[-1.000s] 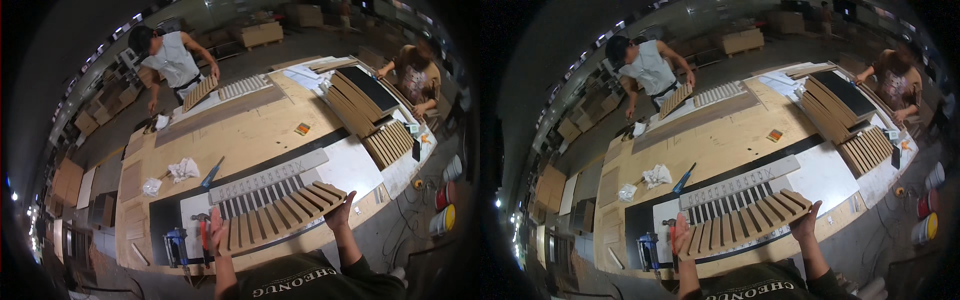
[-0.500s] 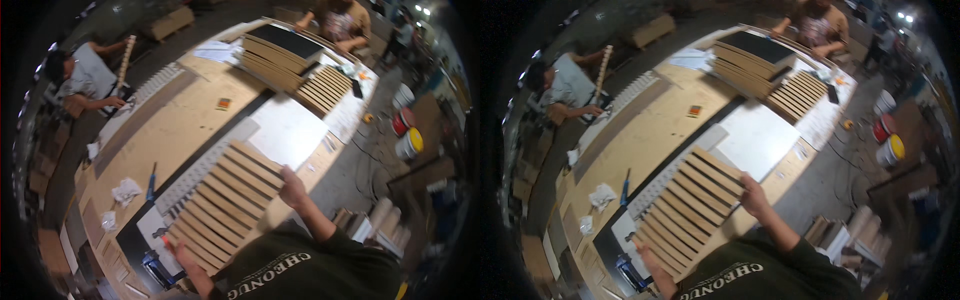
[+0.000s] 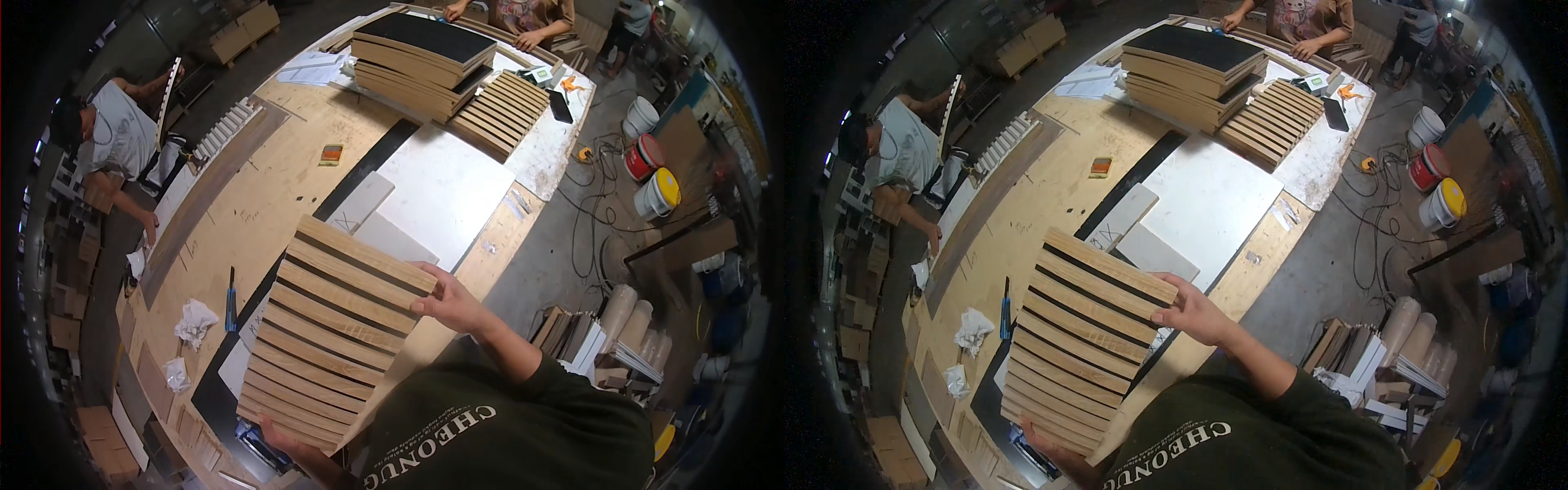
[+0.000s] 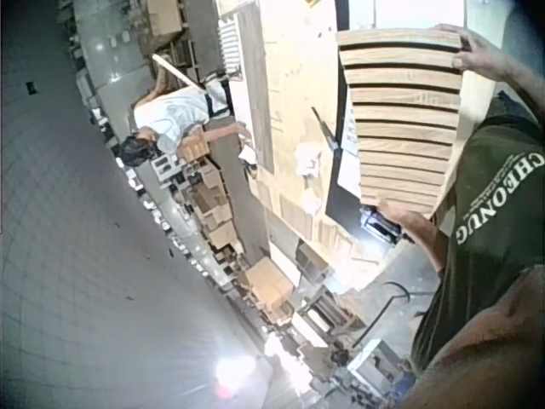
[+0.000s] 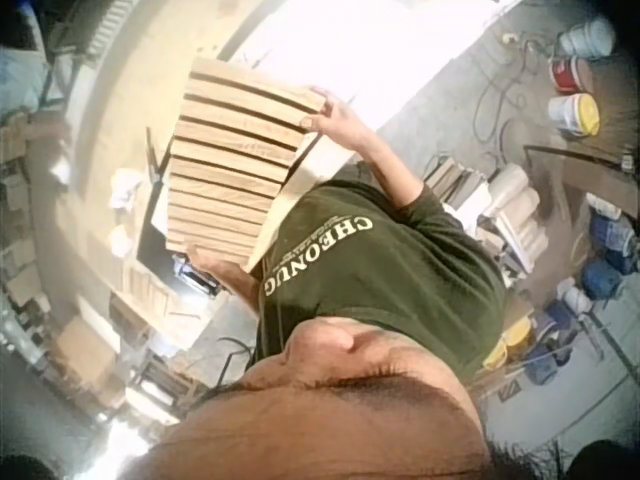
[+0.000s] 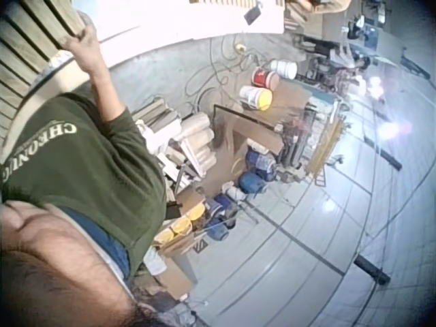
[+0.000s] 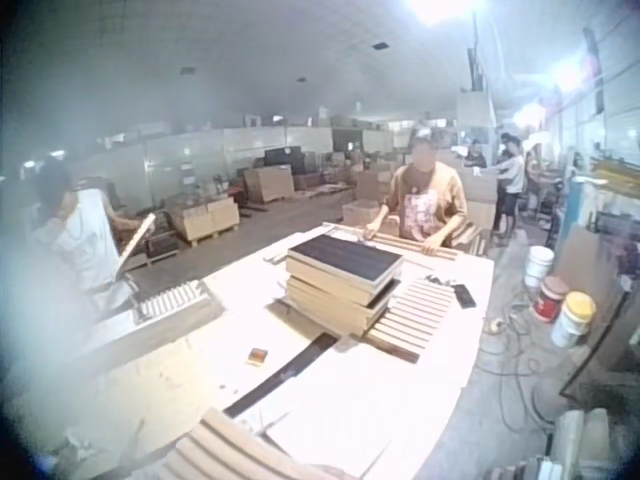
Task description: Manually assemble wooden slats onto a frame using glue, a hammer, and a pneumatic stapler.
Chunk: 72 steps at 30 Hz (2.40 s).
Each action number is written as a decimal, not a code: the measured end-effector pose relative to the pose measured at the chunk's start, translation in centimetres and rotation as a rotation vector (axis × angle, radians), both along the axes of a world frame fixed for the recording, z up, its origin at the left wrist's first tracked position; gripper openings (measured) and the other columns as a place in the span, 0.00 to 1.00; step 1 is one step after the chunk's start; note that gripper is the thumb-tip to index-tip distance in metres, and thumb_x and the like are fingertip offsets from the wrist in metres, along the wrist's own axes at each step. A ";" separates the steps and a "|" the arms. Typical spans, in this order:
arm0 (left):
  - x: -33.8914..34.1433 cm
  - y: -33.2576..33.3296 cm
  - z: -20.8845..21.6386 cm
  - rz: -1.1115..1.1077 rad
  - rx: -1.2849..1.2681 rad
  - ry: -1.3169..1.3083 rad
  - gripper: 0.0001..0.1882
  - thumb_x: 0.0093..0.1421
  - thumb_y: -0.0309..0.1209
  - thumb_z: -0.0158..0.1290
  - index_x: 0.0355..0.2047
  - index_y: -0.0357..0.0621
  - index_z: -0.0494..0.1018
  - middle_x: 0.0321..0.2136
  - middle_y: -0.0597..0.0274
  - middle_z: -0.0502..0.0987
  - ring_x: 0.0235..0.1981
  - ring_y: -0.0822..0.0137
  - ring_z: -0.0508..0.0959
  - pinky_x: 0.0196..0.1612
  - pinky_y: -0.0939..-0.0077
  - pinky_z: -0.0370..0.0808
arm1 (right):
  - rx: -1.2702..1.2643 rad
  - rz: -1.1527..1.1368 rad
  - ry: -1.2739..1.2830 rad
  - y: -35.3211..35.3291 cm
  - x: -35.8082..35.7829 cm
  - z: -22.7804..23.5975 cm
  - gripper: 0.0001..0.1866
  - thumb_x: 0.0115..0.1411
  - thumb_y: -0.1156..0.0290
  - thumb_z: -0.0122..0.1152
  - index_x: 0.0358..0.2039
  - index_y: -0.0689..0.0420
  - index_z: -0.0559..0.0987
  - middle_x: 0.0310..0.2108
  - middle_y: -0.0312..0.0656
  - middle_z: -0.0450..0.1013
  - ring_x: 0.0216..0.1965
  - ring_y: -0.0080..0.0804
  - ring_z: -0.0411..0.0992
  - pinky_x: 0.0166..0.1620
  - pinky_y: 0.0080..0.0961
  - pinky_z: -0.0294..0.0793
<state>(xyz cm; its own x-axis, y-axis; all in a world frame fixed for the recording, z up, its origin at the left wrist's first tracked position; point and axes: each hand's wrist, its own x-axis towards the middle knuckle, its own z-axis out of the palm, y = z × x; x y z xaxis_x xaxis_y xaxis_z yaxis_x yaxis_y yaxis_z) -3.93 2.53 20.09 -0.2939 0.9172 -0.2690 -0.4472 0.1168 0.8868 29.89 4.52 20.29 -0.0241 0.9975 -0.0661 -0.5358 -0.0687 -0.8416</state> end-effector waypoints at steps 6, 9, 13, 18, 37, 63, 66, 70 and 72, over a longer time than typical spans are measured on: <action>-3.5 -0.3 -3.6 -0.104 0.109 -0.265 0.28 0.59 0.42 0.42 0.56 0.39 0.57 0.52 0.49 0.63 0.53 0.54 0.64 0.55 0.66 0.59 | -0.201 -0.041 -0.032 -1.5 0.7 -0.4 0.32 0.52 0.72 0.62 0.56 0.60 0.58 0.44 0.39 0.68 0.45 0.26 0.67 0.48 0.22 0.69; -2.2 0.0 -3.3 -0.267 0.031 -0.207 0.29 0.59 0.43 0.43 0.57 0.42 0.56 0.53 0.47 0.62 0.53 0.52 0.63 0.56 0.65 0.59 | -0.258 -0.040 -0.125 -1.7 1.0 -7.1 0.33 0.51 0.66 0.64 0.55 0.61 0.61 0.32 0.34 0.72 0.30 0.19 0.68 0.33 0.17 0.70; 0.4 0.7 -3.0 -0.367 -0.128 0.103 0.31 0.58 0.47 0.44 0.58 0.47 0.54 0.55 0.44 0.60 0.54 0.48 0.62 0.56 0.63 0.59 | -0.406 -0.216 -0.195 -2.7 0.8 -6.5 0.29 0.53 0.68 0.61 0.54 0.59 0.62 0.25 0.34 0.69 0.25 0.19 0.67 0.25 0.16 0.67; 4.4 3.3 -1.5 -0.320 -0.312 0.524 0.35 0.56 0.51 0.46 0.61 0.53 0.51 0.56 0.41 0.57 0.55 0.43 0.60 0.57 0.60 0.59 | -0.344 -0.348 -0.287 -2.5 2.7 -11.1 0.28 0.53 0.70 0.60 0.54 0.57 0.62 0.24 0.37 0.69 0.21 0.20 0.67 0.24 0.18 0.68; 2.6 4.6 -8.4 -0.275 0.014 1.565 0.24 0.59 0.35 0.47 0.51 0.30 0.63 0.45 0.32 0.67 0.45 0.40 0.69 0.49 0.62 0.65 | -0.168 -0.370 -1.543 -0.5 2.1 -9.7 0.25 0.47 0.54 0.59 0.43 0.55 0.71 0.35 0.46 0.68 0.39 0.45 0.66 0.41 0.39 0.64; 1.3 7.4 -15.7 0.099 0.170 1.097 0.16 0.58 0.28 0.49 0.47 0.38 0.69 0.29 0.58 0.67 0.29 0.68 0.67 0.34 0.76 0.66 | 0.287 -0.151 -1.593 5.3 5.2 -7.9 0.23 0.49 0.60 0.60 0.48 0.47 0.71 0.49 0.40 0.65 0.50 0.38 0.64 0.49 0.38 0.62; 1.4 7.2 -15.3 0.095 0.034 1.200 0.16 0.59 0.29 0.49 0.47 0.37 0.69 0.28 0.59 0.65 0.29 0.68 0.67 0.34 0.77 0.65 | 0.305 -0.033 -1.695 5.2 4.8 -8.5 0.24 0.51 0.59 0.58 0.49 0.47 0.69 0.54 0.42 0.61 0.56 0.44 0.58 0.53 0.45 0.59; 2.1 7.8 -14.5 0.049 0.024 1.271 0.16 0.59 0.29 0.50 0.46 0.35 0.68 0.28 0.59 0.65 0.29 0.67 0.66 0.34 0.77 0.65 | 0.287 0.063 -1.760 5.5 5.0 -8.3 0.26 0.51 0.60 0.57 0.51 0.49 0.67 0.57 0.44 0.56 0.59 0.50 0.53 0.55 0.54 0.55; 2.0 8.1 -15.0 0.058 0.048 1.230 0.16 0.58 0.29 0.50 0.46 0.35 0.68 0.29 0.58 0.66 0.30 0.66 0.67 0.35 0.76 0.66 | 0.299 0.096 -1.800 5.8 5.0 -7.8 0.27 0.51 0.60 0.58 0.52 0.49 0.65 0.58 0.45 0.55 0.60 0.52 0.51 0.55 0.57 0.53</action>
